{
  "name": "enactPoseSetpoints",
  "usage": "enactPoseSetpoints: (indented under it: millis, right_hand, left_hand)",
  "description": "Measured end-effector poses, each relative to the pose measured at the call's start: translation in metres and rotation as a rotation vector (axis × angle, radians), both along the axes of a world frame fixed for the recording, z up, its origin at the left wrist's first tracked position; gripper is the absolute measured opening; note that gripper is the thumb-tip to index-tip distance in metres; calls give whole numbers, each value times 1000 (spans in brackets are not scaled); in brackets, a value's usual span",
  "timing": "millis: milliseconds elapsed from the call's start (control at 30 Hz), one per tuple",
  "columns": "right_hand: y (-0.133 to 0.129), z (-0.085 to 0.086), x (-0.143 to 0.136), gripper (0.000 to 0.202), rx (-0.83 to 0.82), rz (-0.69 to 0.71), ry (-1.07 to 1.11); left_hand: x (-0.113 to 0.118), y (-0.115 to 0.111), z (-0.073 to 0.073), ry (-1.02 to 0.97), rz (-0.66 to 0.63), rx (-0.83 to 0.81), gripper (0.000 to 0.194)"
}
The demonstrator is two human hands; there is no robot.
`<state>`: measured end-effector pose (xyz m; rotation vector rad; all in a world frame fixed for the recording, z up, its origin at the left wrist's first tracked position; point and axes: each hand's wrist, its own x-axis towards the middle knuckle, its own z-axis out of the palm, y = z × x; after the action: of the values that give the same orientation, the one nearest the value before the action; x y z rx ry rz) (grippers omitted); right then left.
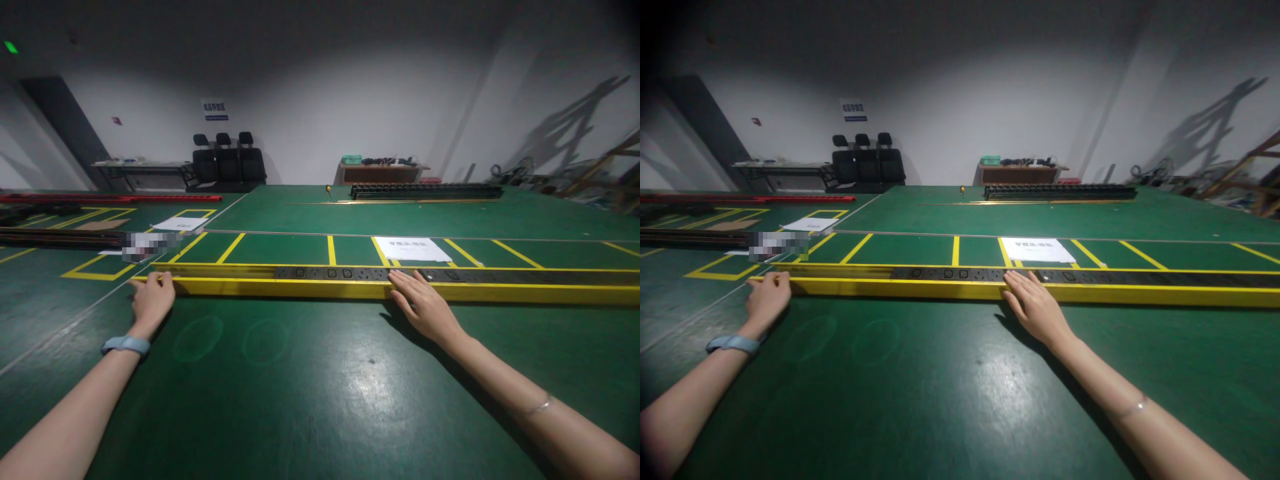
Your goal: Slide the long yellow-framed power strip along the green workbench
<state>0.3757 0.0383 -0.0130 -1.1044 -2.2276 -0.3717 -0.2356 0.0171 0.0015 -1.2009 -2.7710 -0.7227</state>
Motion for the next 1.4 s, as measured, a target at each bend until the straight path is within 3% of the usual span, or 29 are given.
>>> enactPoseSetpoints:
  millis: [267,667,967,1167,1400]
  right_hand:
    - [4,-4,31,39,38,-47,36]
    - [3,-2,-8,49,23,0,-9]
    - [2,-2,-5,48,13,0,-26]
    - [4,-2,0,46,15,1,-14]
    - [8,-6,31,43,38,-83,11]
  left_hand:
    - [1,-1,2,-101,38,72,69]
    - [21,-3,6,-86,52,47,65]
    - [52,-6,10,-107,-57,-3,70]
    - [51,-8,14,-112,-69,-27,72]
    - [41,-4,14,-117,-77,-57,72]
